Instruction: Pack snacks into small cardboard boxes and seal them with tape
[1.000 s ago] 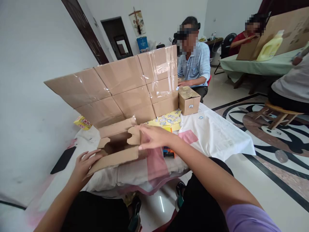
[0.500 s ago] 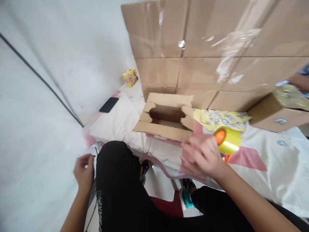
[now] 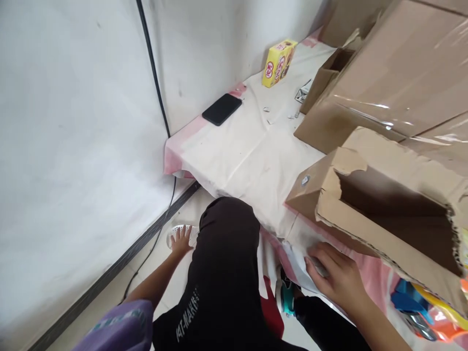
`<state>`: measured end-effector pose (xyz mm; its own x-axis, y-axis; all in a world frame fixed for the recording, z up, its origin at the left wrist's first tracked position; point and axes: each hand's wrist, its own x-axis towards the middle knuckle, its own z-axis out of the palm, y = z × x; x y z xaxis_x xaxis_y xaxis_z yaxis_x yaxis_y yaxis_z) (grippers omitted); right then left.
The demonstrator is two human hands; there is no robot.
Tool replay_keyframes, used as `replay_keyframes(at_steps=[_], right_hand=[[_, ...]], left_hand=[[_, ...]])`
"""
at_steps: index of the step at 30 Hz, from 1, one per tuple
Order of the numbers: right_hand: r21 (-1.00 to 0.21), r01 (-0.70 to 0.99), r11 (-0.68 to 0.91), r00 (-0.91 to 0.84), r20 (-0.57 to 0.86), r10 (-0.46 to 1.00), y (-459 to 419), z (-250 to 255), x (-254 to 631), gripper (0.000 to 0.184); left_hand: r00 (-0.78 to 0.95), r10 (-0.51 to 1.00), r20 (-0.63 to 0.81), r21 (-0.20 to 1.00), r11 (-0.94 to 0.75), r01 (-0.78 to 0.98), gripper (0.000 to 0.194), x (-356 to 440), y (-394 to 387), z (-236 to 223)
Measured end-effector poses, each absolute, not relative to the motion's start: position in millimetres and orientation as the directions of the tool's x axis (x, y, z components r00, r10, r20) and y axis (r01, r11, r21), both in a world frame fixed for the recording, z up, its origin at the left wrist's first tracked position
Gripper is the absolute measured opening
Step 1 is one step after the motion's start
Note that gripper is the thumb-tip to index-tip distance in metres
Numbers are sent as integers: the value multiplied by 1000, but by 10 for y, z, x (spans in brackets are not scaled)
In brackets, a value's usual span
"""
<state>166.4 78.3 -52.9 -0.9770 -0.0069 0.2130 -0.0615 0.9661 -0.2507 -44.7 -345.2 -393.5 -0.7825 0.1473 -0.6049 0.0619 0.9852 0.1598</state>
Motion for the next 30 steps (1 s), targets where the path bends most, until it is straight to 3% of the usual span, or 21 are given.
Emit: replay_keyframes(at_steps=[8, 11, 14, 19, 23, 24, 25, 27, 28, 30], right_hand=[[-186, 28, 982, -977, 202, 66, 705, -537, 1624, 8], [-179, 29, 983, -980, 190, 63, 686, -535, 1621, 9], [-195, 8, 981, -976, 211, 50, 688, -538, 1622, 12], [-245, -73, 967, -941, 337, 15, 673, -533, 1636, 11], [-273, -96, 957, -881, 472, 46, 548, -535, 1614, 14], [-284, -94, 954, -880, 473, 54, 501, -537, 1598, 14], [-278, -96, 956, -888, 457, 44, 452, -542, 1581, 14], [-202, -101, 974, -920, 392, -14, 366, -557, 1545, 17], [-144, -102, 984, -931, 362, -43, 336, -568, 1530, 20], [-72, -85, 994, -941, 332, -57, 307, -595, 1511, 24]], left_hand=[[-725, 92, -682, 82, 995, 49, 44, -534, -3358, -4108], [-730, 132, -670, 141, 989, 49, 39, -502, -3383, -3880], [-763, 246, -598, 272, 958, 96, 37, -496, -3517, -3486], [-863, 428, -269, 527, 815, 240, 39, -530, -3954, -2599], [-858, 479, 186, 663, 584, 469, 29, -797, -3886, -1739], [-788, 517, 333, 687, 440, 579, 25, -906, -3740, -1491], [-705, 521, 481, 670, 301, 679, 23, -1026, -3541, -1233], [-514, 567, 644, 535, 147, 832, 21, -1289, -3020, -721], [-424, 600, 679, 448, 119, 886, 21, -1427, -2721, -488], [-313, 734, 602, 318, 139, 938, 31, -1701, -2111, -119]])
